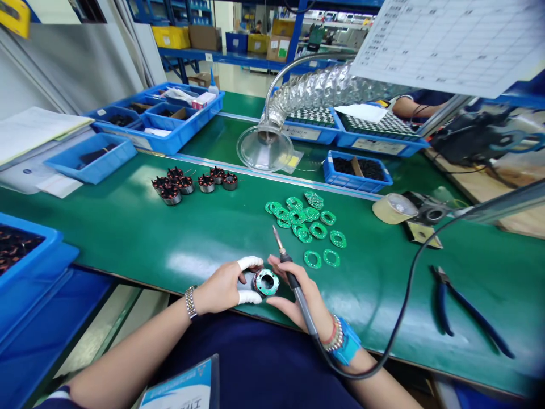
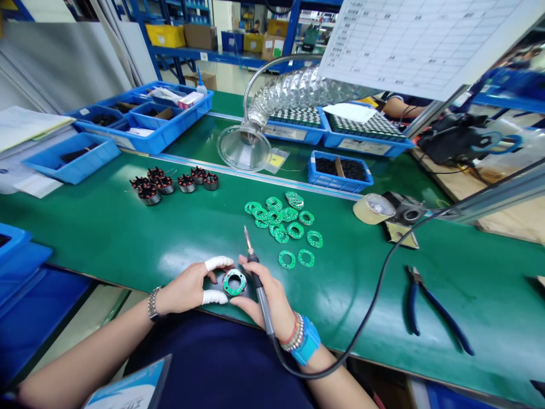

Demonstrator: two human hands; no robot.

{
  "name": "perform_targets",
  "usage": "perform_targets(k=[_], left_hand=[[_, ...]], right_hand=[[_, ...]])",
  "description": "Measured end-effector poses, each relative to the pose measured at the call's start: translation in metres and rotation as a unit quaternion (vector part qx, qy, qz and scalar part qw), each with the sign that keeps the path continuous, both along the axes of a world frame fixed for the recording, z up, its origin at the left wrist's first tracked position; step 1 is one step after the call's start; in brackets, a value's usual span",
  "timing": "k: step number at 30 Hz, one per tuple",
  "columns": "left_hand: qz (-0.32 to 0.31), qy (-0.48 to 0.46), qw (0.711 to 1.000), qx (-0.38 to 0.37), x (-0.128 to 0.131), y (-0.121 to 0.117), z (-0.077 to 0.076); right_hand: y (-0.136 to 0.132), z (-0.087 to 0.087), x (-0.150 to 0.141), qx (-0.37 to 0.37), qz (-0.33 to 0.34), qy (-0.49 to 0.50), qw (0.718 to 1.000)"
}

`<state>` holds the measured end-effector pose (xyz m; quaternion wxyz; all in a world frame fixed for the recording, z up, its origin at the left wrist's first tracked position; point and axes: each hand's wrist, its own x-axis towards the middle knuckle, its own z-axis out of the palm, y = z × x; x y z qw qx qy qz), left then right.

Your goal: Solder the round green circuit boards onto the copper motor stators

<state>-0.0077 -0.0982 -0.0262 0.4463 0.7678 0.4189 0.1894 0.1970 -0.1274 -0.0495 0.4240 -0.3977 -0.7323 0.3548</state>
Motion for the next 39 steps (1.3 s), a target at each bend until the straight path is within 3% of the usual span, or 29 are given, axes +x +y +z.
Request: perform_targets(k=[5,17,23,28,30,33,37,39], left_hand=[[0.009,0.017,0.996,0.084,0.013,-0.007,-0.004],[-0.007,0.034,0.996,0.078,0.004,0.001,0.002],[-0.051,0.060,0.993,0.092,0.004,0.008,0.000],[-0.016,0.077,0.992,0.101,0.002,0.004,0.001],[0.026,0.098,0.989,0.104,-0.011,0.005,0.002],[0.169,0.152,0.968,0.107,-0.054,0.015,0.001],[0.399,0.238,0.877,0.125,-0.129,0.039,0.005],[0.452,0.302,0.822,0.169,-0.153,0.053,0.011]], right_hand=[[-0.001,-0.003,0.002,-0.024,-0.057,0.119,0.991],[-0.002,0.000,0.007,-0.003,-0.116,0.159,0.980],[-0.002,-0.004,0.009,0.008,-0.131,0.154,0.979],[-0.005,-0.003,0.013,0.025,-0.140,0.162,0.976],[-0.006,-0.001,0.015,0.024,-0.152,0.168,0.974],[-0.006,-0.001,0.017,0.022,-0.164,0.167,0.972],[-0.004,-0.001,0.016,0.036,-0.167,0.154,0.973],[-0.003,-0.001,0.015,0.046,-0.173,0.141,0.974]])
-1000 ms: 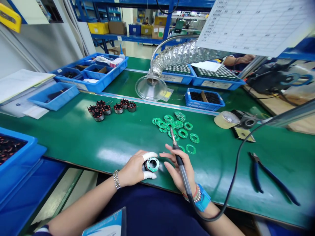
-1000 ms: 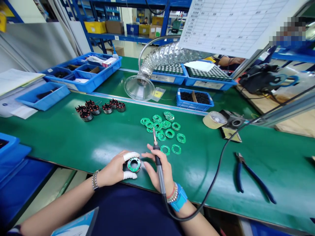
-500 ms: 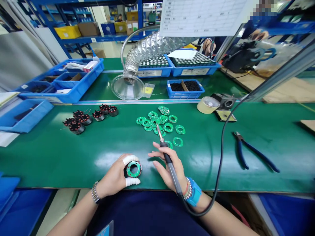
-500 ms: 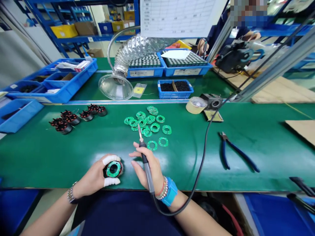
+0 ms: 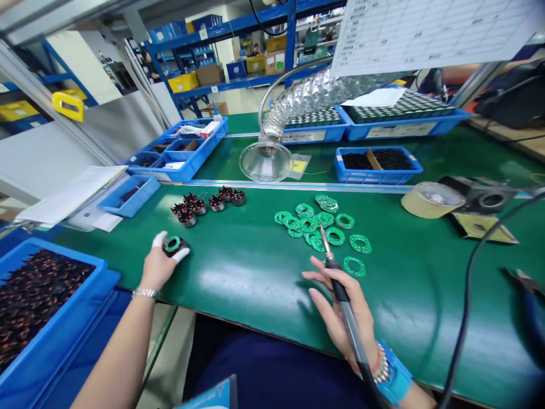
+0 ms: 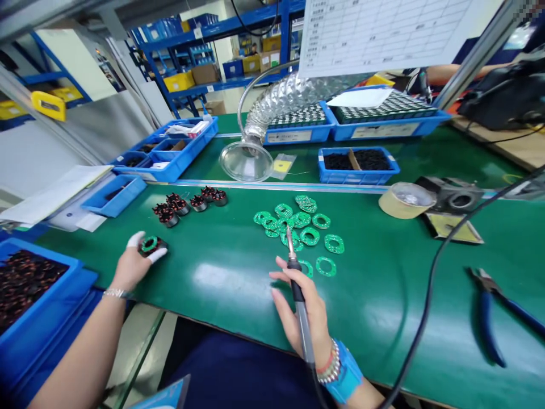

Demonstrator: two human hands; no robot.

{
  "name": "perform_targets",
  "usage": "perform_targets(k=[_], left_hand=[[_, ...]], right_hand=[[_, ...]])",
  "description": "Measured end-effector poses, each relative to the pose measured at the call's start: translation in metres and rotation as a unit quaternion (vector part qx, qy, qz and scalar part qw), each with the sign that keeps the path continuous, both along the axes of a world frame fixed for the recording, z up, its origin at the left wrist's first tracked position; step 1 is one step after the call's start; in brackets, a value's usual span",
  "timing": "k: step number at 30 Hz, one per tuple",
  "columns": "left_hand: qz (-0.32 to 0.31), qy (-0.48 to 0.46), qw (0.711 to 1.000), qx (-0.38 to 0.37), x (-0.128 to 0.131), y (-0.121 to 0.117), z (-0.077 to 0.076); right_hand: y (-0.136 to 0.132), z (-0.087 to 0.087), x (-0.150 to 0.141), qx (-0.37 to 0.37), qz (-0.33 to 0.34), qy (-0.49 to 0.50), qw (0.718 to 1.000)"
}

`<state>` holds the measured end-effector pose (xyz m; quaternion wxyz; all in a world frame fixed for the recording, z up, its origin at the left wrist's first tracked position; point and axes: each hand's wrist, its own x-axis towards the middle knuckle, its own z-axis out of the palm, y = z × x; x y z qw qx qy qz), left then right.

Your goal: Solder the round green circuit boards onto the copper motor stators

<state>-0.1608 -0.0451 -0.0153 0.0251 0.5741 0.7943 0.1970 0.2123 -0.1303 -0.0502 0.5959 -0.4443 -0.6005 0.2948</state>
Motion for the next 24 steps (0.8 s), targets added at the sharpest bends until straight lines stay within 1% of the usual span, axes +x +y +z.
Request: perform_targets(k=[1,3,4,6,7,9,11,12,14,17,19,21,22,24], left_hand=[[0.004,0.049,0.999,0.021,-0.006,0.007,0.003],[-0.029,0.143,0.988,0.045,-0.007,0.023,0.011],[-0.051,0.182,0.981,0.043,-0.004,0.031,0.014],[-0.068,0.232,0.970,0.002,0.005,0.048,0.017],[-0.062,0.240,0.968,-0.029,0.008,0.057,0.017],[-0.044,0.229,0.969,-0.078,0.014,0.070,0.014],[-0.044,0.211,0.972,-0.091,0.021,0.071,0.009],[-0.053,0.205,0.973,-0.087,0.027,0.067,0.006],[-0.083,0.200,0.973,-0.081,0.044,0.047,0.004],[-0.159,0.190,0.964,-0.096,0.077,0.002,0.006],[-0.225,0.138,0.958,-0.113,0.096,-0.026,0.011],[-0.301,0.058,0.943,-0.127,0.105,-0.044,0.015],[-0.332,0.024,0.935,-0.120,0.106,-0.049,0.016],[-0.374,-0.017,0.924,-0.080,0.100,-0.051,0.017]], right_hand=[[0.001,0.001,0.001,0.002,-0.006,-0.009,1.000],[0.005,0.002,0.004,0.001,-0.024,-0.032,0.999],[0.007,0.003,0.008,-0.002,-0.037,-0.046,0.998],[0.011,0.006,0.017,-0.007,-0.066,-0.088,0.994],[0.013,0.007,0.023,-0.004,-0.080,-0.118,0.990],[0.015,0.008,0.037,0.007,-0.100,-0.188,0.977],[0.015,0.007,0.049,0.018,-0.102,-0.255,0.961],[0.014,0.006,0.055,0.020,-0.097,-0.282,0.954],[0.013,0.003,0.061,0.013,-0.078,-0.327,0.942],[0.016,-0.003,0.063,-0.007,-0.042,-0.376,0.926],[0.021,-0.007,0.060,-0.015,-0.024,-0.391,0.920],[0.026,-0.009,0.058,-0.012,-0.015,-0.393,0.919],[0.028,-0.009,0.058,-0.008,-0.013,-0.391,0.920],[0.031,-0.007,0.058,0.003,-0.014,-0.383,0.924]])
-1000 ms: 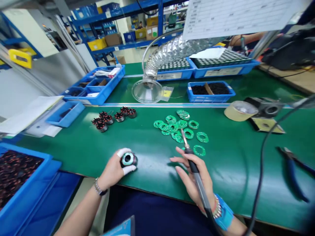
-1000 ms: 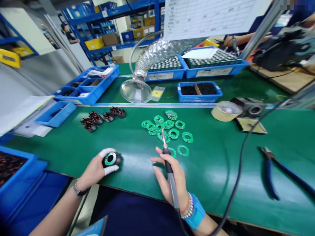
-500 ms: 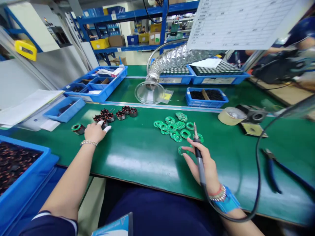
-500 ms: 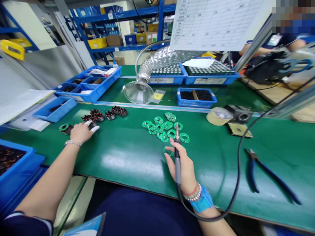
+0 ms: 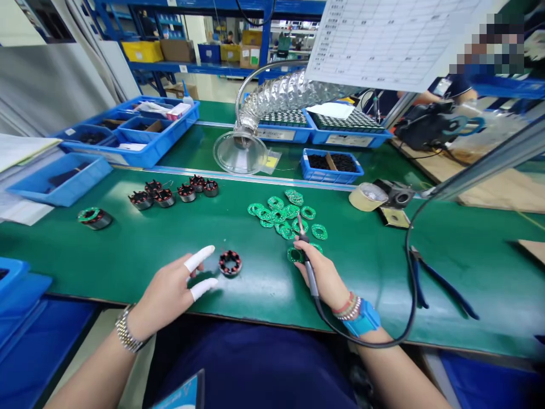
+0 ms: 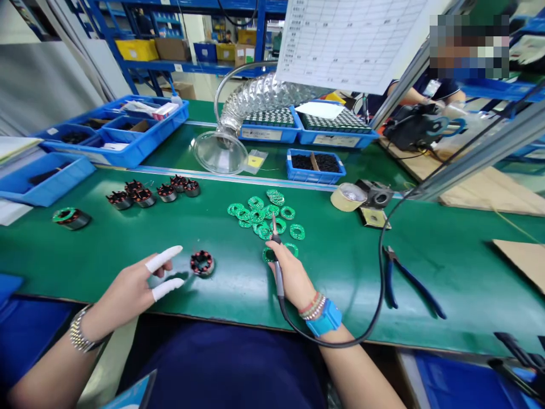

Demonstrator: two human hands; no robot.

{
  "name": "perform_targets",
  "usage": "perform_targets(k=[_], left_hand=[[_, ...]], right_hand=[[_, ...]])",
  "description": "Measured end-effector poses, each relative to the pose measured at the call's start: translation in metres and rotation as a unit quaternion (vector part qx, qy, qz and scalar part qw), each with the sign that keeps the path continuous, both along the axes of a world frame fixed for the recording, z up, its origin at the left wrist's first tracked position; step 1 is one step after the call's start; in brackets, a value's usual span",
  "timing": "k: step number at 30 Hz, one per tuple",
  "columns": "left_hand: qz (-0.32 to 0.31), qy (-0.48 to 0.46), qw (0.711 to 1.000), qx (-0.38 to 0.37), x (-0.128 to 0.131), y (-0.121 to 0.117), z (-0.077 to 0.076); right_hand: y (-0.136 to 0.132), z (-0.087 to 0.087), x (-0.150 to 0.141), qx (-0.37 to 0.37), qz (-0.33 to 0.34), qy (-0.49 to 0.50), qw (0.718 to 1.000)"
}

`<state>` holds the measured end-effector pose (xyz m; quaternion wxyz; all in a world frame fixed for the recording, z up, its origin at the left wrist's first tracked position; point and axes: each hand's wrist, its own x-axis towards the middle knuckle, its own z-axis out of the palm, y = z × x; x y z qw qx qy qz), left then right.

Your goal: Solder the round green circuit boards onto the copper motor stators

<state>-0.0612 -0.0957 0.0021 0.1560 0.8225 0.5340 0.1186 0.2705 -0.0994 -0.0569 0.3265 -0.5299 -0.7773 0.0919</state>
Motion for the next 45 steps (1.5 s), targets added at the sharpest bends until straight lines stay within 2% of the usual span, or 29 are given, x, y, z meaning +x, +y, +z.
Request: perform_targets(k=[2,6,9,12,15,18,21,23,26,29,31,36,38,42,45], left_hand=[[-0.029,-0.027,0.999,0.015,-0.010,0.006,-0.002],[-0.112,0.002,0.993,-0.037,-0.016,0.029,-0.015],[-0.177,0.036,0.983,-0.042,0.000,0.043,-0.025],[-0.233,0.030,0.971,-0.051,0.023,0.052,-0.029],[-0.266,-0.013,0.962,-0.067,0.040,0.055,-0.029],[-0.230,-0.083,0.965,-0.099,0.048,0.046,-0.027],[-0.122,-0.183,0.966,-0.135,0.053,0.027,-0.024],[-0.067,-0.265,0.946,-0.177,0.059,0.012,-0.021],[-0.021,-0.367,0.897,-0.247,0.067,-0.004,-0.018],[0.003,-0.402,0.870,-0.284,0.071,-0.010,-0.015],[0.003,-0.386,0.879,-0.280,0.071,-0.010,-0.013],[-0.005,-0.283,0.933,-0.224,0.067,-0.009,-0.008],[-0.004,-0.254,0.945,-0.208,0.066,-0.009,-0.006],[-0.013,-0.234,0.954,-0.189,0.064,-0.007,-0.003],[-0.043,-0.206,0.969,-0.129,0.061,-0.007,-0.005]], right_hand=[[-0.001,0.004,0.001,0.018,-0.010,0.012,1.000],[-0.011,0.013,-0.007,0.041,-0.025,0.049,0.998],[-0.024,0.012,-0.022,-0.011,0.035,0.067,0.997],[-0.033,0.008,-0.037,-0.055,0.095,0.057,0.992],[-0.038,0.005,-0.044,-0.060,0.102,0.055,0.991],[-0.041,0.008,-0.048,-0.049,0.083,0.084,0.992],[-0.046,0.012,-0.056,-0.034,0.065,0.147,0.986],[-0.049,0.015,-0.063,-0.022,0.058,0.190,0.980],[-0.050,0.018,-0.071,0.009,0.053,0.223,0.973],[-0.048,0.021,-0.073,0.043,0.049,0.232,0.970],[-0.047,0.025,-0.073,0.054,0.039,0.237,0.969],[-0.043,0.030,-0.068,0.069,0.024,0.256,0.964],[-0.041,0.028,-0.064,0.066,0.043,0.244,0.966],[-0.038,0.019,-0.055,0.043,0.121,0.187,0.974],[-0.035,0.012,-0.052,0.029,0.147,0.154,0.977]])
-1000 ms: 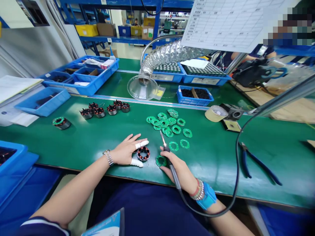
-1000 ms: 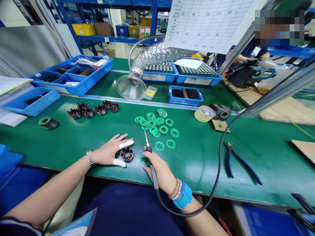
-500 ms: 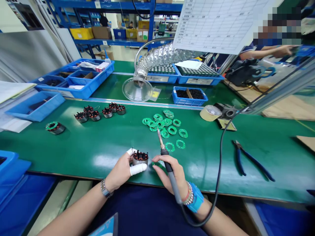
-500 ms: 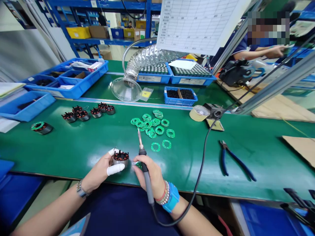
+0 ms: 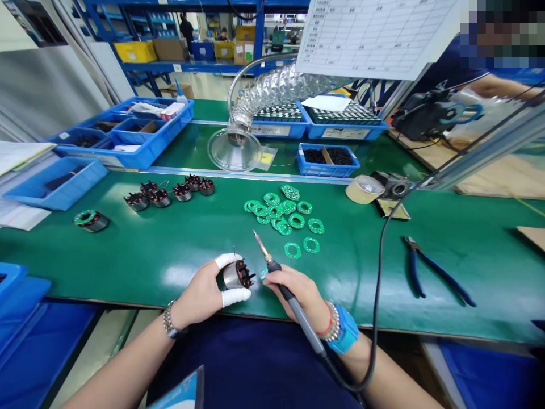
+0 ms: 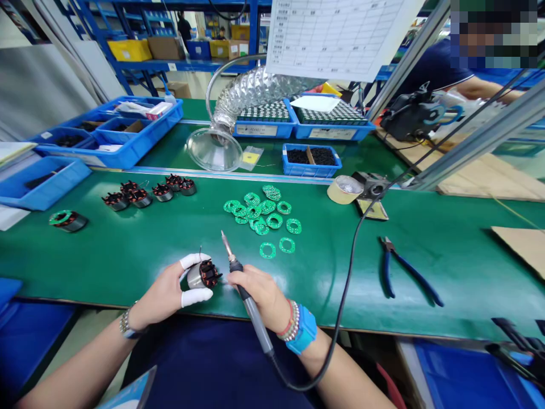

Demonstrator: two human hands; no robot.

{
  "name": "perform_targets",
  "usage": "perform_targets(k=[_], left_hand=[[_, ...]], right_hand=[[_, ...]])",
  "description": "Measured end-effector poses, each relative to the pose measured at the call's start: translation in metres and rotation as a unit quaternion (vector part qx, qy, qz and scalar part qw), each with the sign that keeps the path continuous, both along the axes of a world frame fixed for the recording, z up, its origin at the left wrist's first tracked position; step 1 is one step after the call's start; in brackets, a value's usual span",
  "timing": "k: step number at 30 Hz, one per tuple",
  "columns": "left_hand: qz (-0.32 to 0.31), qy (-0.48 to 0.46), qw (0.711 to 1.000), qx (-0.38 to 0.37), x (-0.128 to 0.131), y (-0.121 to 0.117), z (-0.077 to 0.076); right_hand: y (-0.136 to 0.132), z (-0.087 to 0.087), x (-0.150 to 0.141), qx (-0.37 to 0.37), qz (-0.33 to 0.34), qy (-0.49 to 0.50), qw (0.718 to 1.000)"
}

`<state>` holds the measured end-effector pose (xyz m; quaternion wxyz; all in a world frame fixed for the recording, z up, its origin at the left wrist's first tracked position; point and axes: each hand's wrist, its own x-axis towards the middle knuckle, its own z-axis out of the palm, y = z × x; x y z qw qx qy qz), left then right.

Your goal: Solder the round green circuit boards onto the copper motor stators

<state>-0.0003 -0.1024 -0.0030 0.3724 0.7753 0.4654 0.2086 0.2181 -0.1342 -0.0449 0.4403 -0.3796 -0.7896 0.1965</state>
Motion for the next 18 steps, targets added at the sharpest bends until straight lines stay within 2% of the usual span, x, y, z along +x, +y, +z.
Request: perform_targets(k=[3,5,9,13,15,18], left_hand=[[-0.032,0.022,0.992,0.121,-0.002,0.000,-0.010],[-0.041,0.028,0.986,0.161,-0.002,0.002,-0.019],[-0.033,0.021,0.988,0.147,-0.002,0.009,-0.030],[-0.022,0.008,0.993,0.117,0.000,0.015,-0.030],[-0.023,0.007,0.994,0.108,0.001,0.016,-0.030],[-0.028,0.007,0.993,0.111,0.002,0.016,-0.032]], right_hand=[[0.000,-0.001,0.003,-0.029,-0.019,-0.017,0.999],[-0.002,0.001,0.007,-0.043,-0.047,-0.016,0.998],[-0.013,0.006,0.021,-0.040,-0.100,0.029,0.994],[-0.024,0.010,0.035,-0.040,-0.106,0.055,0.992],[-0.028,0.010,0.038,-0.063,-0.113,0.064,0.990],[-0.031,0.006,0.041,-0.137,-0.132,0.088,0.978]])
